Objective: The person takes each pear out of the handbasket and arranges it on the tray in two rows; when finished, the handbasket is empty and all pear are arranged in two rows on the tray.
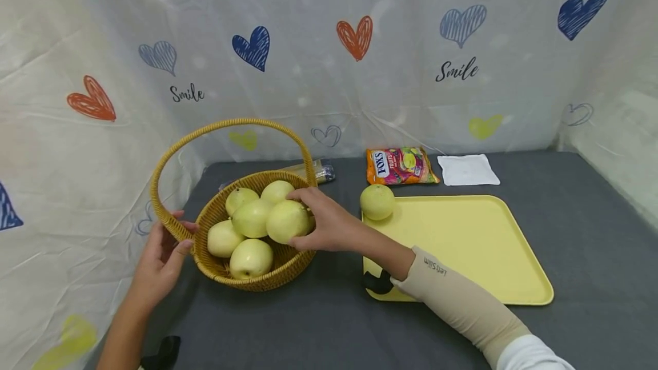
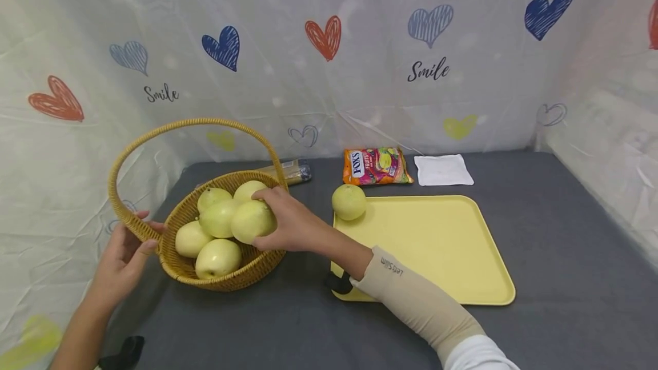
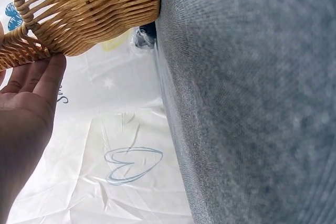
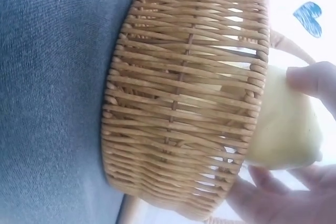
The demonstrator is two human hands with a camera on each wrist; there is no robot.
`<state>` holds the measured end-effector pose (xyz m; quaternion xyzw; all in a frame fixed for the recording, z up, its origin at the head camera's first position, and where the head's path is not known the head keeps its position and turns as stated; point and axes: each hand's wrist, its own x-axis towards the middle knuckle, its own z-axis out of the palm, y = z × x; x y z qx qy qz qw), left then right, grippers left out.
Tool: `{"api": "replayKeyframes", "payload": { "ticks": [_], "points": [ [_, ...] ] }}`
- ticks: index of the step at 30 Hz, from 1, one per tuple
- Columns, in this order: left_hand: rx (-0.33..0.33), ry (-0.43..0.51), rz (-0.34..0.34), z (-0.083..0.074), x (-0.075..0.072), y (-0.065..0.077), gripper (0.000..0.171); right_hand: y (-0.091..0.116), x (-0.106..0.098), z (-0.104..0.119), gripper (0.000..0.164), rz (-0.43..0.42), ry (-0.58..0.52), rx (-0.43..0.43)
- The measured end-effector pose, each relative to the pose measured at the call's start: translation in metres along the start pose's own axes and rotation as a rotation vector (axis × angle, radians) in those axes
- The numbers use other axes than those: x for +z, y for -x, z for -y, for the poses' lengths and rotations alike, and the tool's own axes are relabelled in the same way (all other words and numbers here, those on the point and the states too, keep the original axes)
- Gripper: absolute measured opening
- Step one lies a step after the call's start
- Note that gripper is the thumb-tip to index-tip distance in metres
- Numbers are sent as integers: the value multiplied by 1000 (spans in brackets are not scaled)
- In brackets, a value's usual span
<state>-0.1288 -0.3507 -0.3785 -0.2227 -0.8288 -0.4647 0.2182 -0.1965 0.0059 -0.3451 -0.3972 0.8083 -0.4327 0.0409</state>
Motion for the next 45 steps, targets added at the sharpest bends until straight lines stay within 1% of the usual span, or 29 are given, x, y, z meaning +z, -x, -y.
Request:
{"api": "replayKeyframes", "payload": {
  "ticks": [5, 7, 12, 14, 19, 21, 26, 32, 38, 40, 45],
  "points": [
    [-15, 1, 6, 2, -2, 0, 56, 0, 0, 2, 75, 25, -33, -7],
    [-22, 7, 4, 2, -2, 0, 56, -1, 0, 1, 74, 11, -39, -21],
    [2, 0, 1, 3, -1, 1, 56, -3, -2, -3, 72, -30, -52, -45],
    [4, -2, 1, 3, -1, 0, 57, -4, -3, -4, 73, -38, -62, -42],
    [-7, 1, 4, 2, 0, -1, 57, -3, -6, -5, 74, -56, -141, -20],
    [9, -6, 7, 2, 0, -1, 57, -2, -8, -5, 72, -62, -168, -15],
    [11, -7, 2, 2, 1, -1, 56, 2, -13, -7, 69, -87, -184, -11],
    [27, 16, -5, 1, 1, -2, 57, 8, -21, -12, 68, -122, -214, -8],
    [39, -2, -7, -1, 1, -1, 58, 18, -28, -18, 66, -134, -235, -2],
    [47, 0, -5, 0, 1, -1, 58, 23, -31, -20, 64, -139, -233, 7],
    [56, 41, -7, 1, 1, 0, 57, 36, -38, -24, 64, -150, -207, 33]
  ]
}}
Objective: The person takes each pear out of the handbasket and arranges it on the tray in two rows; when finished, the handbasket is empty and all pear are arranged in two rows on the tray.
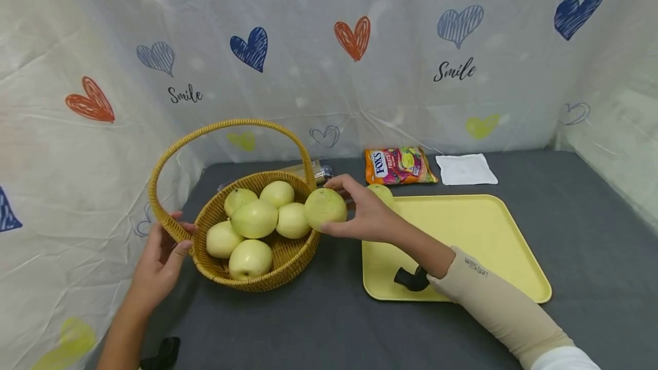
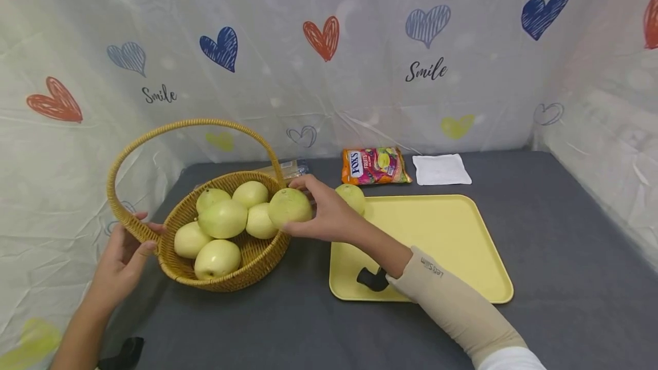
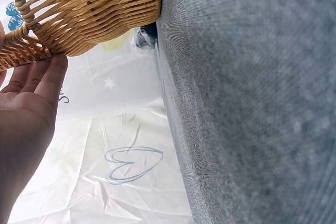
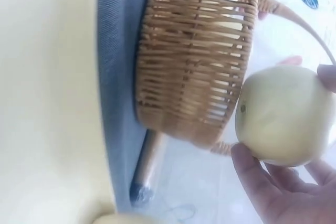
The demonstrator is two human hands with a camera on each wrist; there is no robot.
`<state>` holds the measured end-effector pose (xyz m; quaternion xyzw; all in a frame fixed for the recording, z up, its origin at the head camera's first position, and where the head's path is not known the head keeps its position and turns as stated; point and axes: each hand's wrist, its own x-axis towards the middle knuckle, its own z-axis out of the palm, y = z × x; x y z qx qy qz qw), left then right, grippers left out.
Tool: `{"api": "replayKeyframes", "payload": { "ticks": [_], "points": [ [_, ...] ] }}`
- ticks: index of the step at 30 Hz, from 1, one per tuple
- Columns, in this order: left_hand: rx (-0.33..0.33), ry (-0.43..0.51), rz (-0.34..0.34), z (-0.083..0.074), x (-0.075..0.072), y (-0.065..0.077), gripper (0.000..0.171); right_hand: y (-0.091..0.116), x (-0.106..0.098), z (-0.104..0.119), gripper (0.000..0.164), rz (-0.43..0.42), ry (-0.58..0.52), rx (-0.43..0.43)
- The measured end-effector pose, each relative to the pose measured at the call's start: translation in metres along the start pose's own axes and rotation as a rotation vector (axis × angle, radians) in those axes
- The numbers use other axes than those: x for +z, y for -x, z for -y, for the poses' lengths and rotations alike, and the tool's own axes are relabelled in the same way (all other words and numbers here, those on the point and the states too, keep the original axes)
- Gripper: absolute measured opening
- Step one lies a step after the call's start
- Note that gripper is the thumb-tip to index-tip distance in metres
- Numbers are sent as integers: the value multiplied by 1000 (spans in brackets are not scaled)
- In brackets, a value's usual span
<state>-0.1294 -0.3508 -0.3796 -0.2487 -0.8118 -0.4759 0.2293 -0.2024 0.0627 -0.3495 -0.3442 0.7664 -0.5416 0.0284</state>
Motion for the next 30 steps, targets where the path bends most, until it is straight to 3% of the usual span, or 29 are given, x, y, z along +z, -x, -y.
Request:
{"api": "replayKeyframes", "payload": {
  "ticks": [16, 25, 30],
  "points": [
    [-29, -39, 17, -1, 0, 1, 55, 30, -37, -9, 63, -82, 91, 84],
    [-86, -34, 6, -1, 0, 0, 57, 46, -64, -19, 62, -107, 103, 109],
    [-47, -41, 3, 0, 0, 0, 56, 54, -78, -23, 58, -121, 121, 133]
  ]
}}
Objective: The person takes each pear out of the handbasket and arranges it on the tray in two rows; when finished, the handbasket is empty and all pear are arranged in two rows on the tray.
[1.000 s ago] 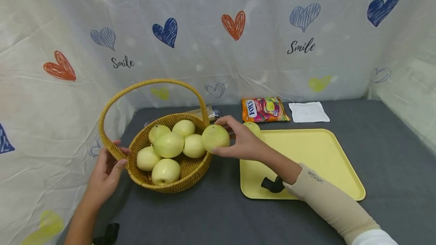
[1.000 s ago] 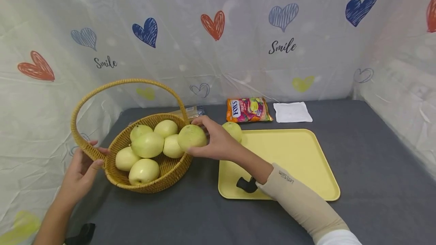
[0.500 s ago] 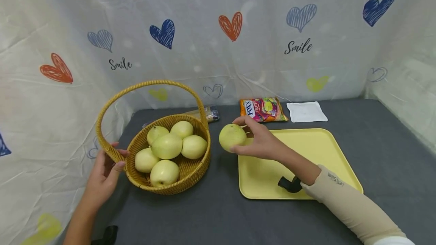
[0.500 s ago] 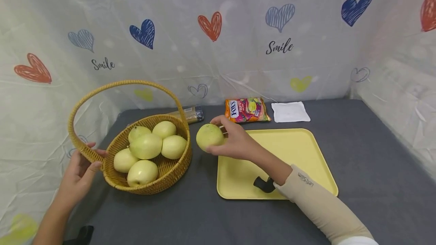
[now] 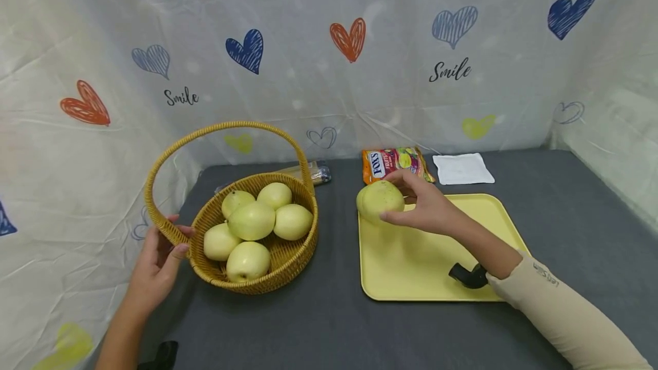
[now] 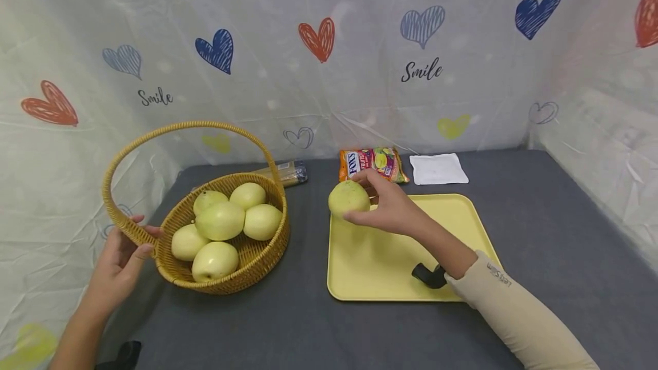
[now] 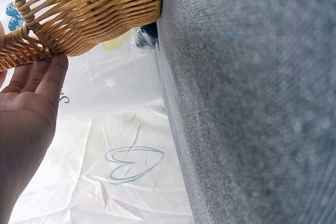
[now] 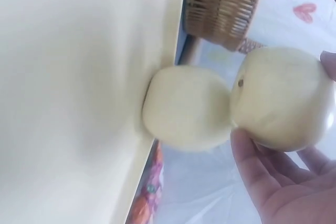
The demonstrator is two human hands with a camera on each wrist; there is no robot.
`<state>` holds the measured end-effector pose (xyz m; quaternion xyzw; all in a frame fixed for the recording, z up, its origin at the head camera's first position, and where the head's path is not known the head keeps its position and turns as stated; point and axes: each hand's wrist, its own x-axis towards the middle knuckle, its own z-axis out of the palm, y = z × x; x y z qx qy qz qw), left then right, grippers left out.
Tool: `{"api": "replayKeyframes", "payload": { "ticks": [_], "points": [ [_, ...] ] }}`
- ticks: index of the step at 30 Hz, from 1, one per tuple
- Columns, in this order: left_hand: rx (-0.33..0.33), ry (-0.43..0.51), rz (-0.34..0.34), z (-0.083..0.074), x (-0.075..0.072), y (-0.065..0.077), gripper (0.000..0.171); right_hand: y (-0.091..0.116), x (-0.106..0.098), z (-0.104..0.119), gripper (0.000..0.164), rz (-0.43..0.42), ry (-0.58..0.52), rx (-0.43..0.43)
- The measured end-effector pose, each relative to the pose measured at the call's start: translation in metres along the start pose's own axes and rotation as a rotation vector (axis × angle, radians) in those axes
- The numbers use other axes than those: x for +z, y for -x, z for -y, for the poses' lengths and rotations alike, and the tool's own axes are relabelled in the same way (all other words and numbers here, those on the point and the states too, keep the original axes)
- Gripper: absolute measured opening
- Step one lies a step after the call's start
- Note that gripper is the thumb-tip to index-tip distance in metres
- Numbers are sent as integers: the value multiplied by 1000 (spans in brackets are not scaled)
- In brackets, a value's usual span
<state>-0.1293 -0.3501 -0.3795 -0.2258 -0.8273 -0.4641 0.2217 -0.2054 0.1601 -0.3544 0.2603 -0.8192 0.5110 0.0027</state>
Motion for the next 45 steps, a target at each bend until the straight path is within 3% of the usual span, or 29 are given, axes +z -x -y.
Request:
{"api": "replayKeyframes", "payload": {
  "ticks": [3, 10, 17, 23, 28, 39, 45],
  "points": [
    [19, -1, 4, 1, 0, 0, 56, 5, -8, -5, 58, -12, 4, 15],
    [-31, -4, 5, 0, 0, 1, 57, 12, -23, -15, 58, -13, -33, 62],
    [-38, 0, 8, 1, -1, 1, 58, 14, -32, -23, 68, 11, 45, 123],
    [-36, 0, 11, 1, -1, 2, 58, 8, -33, -32, 63, 37, 168, 98],
    [-2, -5, 7, 0, 0, 1, 57, 3, -34, -37, 64, 40, 234, 127],
    [-12, -9, 5, -3, -1, -1, 56, 0, -34, -45, 70, 49, 229, 181],
    [24, -10, 7, -2, 0, 0, 56, 0, -34, -46, 71, 45, 222, 191]
  ]
}}
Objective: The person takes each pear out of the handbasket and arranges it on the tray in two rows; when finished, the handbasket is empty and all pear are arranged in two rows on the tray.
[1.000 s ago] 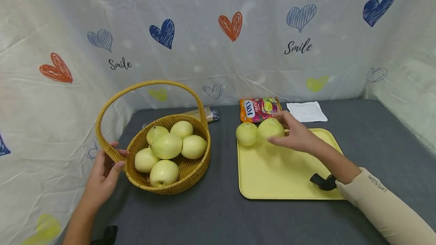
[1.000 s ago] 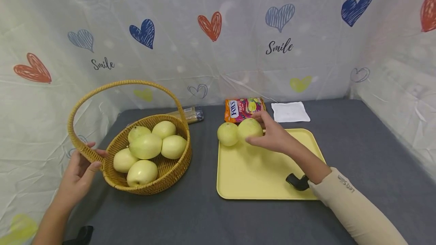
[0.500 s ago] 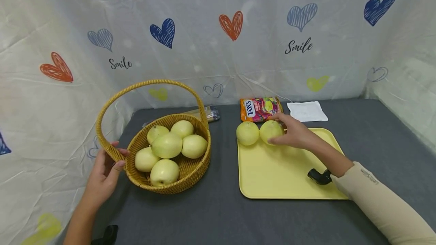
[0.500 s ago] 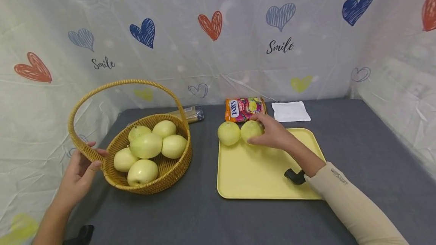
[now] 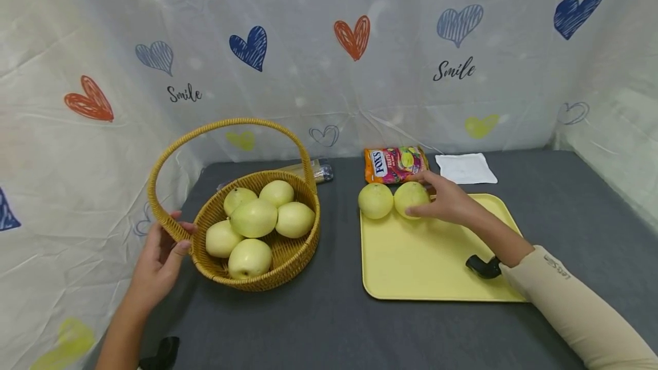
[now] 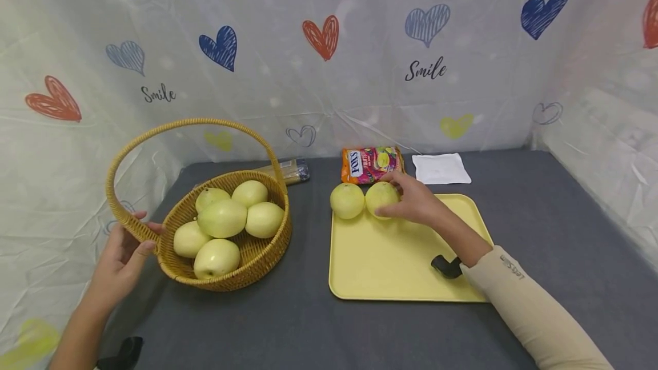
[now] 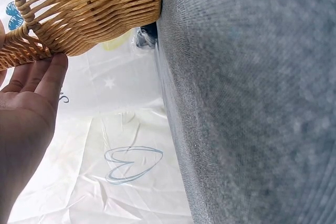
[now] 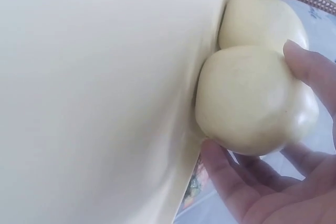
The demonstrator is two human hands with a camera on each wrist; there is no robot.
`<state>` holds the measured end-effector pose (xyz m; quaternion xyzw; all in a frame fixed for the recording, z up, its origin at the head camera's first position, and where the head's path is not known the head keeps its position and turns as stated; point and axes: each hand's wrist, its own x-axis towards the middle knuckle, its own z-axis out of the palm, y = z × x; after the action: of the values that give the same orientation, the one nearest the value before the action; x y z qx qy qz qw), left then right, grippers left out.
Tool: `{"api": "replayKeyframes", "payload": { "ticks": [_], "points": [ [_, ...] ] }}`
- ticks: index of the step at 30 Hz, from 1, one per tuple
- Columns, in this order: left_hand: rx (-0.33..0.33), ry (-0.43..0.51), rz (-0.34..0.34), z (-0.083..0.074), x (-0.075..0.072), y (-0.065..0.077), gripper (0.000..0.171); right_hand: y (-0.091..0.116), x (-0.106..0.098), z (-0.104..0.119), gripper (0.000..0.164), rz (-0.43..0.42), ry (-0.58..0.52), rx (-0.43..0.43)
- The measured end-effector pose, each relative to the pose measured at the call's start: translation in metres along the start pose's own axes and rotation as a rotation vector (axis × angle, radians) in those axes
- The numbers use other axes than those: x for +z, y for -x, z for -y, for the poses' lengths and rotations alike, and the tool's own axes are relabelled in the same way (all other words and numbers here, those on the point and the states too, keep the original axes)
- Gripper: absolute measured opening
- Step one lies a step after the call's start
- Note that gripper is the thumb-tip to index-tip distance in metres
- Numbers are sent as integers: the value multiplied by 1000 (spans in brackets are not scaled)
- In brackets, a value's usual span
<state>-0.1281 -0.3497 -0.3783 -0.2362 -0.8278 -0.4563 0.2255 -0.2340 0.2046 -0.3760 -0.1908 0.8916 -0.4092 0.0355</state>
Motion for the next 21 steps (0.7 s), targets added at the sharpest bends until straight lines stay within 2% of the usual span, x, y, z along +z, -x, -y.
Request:
{"api": "replayKeyframes", "payload": {
  "ticks": [4, 9, 13, 17, 21],
  "points": [
    [17, -6, -3, 0, 0, -1, 57, 0, 0, 1, 71, -2, 22, -36],
    [17, -19, 3, -1, 0, -2, 58, -1, 2, 10, 69, -50, 117, -89],
    [-17, -17, 3, 0, 0, -1, 57, -5, 10, 25, 62, -106, 143, -157],
    [-25, -11, 4, 1, 0, -1, 56, -13, 23, 43, 51, -153, 163, -290],
    [-17, -3, 4, 2, 0, 0, 56, -22, 40, 65, 45, -158, 180, -443]
  ]
}}
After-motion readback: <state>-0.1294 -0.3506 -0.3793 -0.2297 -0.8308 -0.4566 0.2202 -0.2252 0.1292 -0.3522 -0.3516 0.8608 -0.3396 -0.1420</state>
